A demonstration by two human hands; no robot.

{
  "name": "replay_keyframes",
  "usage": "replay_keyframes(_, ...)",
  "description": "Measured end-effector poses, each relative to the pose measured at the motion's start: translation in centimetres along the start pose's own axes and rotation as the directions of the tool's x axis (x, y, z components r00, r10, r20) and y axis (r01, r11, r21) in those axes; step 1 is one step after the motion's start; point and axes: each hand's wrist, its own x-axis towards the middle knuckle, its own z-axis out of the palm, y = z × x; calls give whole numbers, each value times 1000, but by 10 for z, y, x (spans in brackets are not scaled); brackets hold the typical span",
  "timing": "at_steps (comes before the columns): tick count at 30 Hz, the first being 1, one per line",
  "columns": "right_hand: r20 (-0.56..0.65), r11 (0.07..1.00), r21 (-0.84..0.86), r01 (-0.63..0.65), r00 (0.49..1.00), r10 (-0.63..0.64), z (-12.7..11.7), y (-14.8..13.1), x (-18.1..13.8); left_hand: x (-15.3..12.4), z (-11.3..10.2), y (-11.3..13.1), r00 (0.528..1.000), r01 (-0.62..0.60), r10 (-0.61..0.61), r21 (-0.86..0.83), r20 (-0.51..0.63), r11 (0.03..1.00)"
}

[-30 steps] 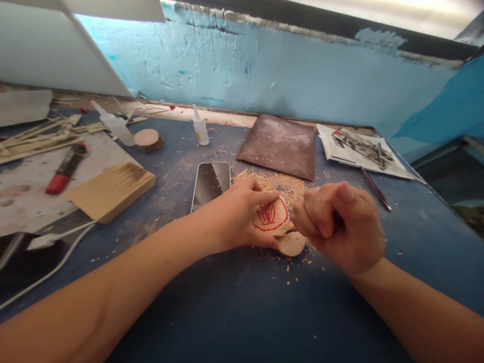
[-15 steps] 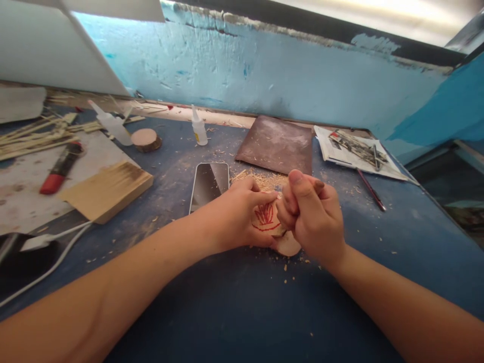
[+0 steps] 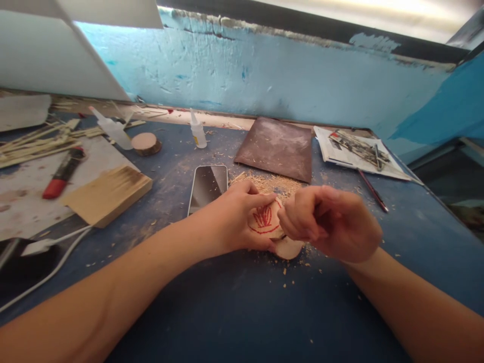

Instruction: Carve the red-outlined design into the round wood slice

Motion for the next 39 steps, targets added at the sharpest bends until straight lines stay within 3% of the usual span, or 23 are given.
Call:
replay_keyframes(11, -108, 985, -104, 136, 983, -147, 15, -6, -5, 1, 0, -1, 1000, 4, -4, 15, -4, 1000)
replay_keyframes(21, -375, 975, -202, 94, 912, -165, 35, 18, -7, -1, -7, 10, 1000, 14, -14, -4, 15, 1000)
replay_keyframes(24, -423, 987, -150, 57, 899, -117, 32, 25, -3, -1, -5, 8, 999, 11, -10, -22, 42, 1000)
replay_keyframes(26, -390, 996, -85, 28, 919, -59, 25, 24, -1, 0, -2, 5, 1000, 2, -1, -30, 23, 1000)
replay_keyframes(32, -97, 997, 65, -41, 994, 47, 8, -5, -4, -2, -2, 6, 1000, 12, -12, -12, 13, 1000)
replay_keyframes(36, 108, 983, -18, -181, 977, 182, 9, -17, -14, -4, -5, 9, 1000, 14, -14, -14, 7, 1000)
replay_keyframes(39, 116, 981, -113, -159, 978, 172, 11, -15, -17, -2, -2, 2, 1000, 19, -19, 10, 5, 1000)
